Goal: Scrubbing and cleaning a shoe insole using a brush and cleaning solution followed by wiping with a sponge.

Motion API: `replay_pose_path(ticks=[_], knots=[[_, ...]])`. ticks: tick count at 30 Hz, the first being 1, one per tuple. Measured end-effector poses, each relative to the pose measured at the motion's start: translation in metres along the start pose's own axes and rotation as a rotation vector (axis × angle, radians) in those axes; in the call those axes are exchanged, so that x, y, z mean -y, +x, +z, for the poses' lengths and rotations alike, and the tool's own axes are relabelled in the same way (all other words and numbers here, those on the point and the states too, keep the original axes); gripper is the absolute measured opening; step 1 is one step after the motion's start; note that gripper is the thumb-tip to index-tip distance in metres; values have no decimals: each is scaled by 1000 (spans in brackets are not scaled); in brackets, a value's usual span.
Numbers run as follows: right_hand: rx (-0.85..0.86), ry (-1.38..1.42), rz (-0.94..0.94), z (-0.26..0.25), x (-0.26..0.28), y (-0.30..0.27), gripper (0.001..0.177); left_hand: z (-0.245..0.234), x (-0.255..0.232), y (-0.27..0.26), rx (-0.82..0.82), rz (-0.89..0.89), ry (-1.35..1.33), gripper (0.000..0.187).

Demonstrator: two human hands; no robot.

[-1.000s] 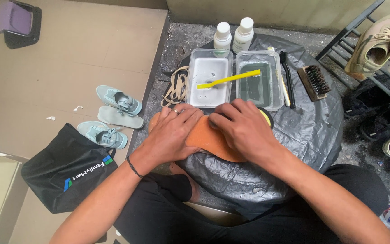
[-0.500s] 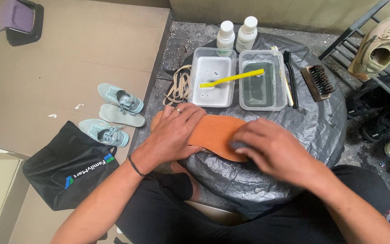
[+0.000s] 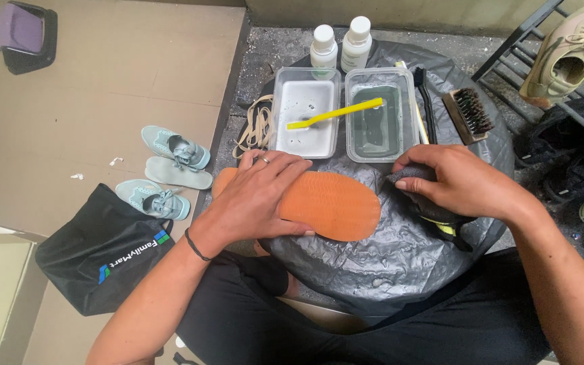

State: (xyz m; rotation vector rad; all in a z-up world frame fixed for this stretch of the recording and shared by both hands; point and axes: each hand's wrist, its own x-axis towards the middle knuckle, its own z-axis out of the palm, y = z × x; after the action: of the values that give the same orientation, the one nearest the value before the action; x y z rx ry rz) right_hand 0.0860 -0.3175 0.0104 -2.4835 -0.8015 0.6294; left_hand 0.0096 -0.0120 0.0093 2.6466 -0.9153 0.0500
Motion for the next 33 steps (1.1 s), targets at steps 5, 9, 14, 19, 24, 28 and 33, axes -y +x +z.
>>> replay_pose_path(ticks=[5, 9, 14, 19, 24, 28, 33], knots=[[-57, -155, -137, 6, 5, -15, 29, -9, -5, 9, 37, -71, -96, 72], [-95, -383, -190, 24, -11, -17, 27, -1, -2, 12, -11, -97, -70, 61], [-67, -305, -206, 29, -16, -15, 39, -1, 0, 14, -42, -94, -80, 44], [-149, -174, -281, 11, -1, -17, 30, 3, -1, 15, -107, -105, -75, 32], [-477, 3, -268, -3, 16, -21, 13, 6, -3, 15, -201, -141, -96, 12], [-587, 25, -282, -9, 18, -8, 13, 6, 0, 16, -269, -140, -44, 9], [-646, -60, -338, -11, 19, 33, 11, -7, 7, 19, -364, -258, -41, 8]])
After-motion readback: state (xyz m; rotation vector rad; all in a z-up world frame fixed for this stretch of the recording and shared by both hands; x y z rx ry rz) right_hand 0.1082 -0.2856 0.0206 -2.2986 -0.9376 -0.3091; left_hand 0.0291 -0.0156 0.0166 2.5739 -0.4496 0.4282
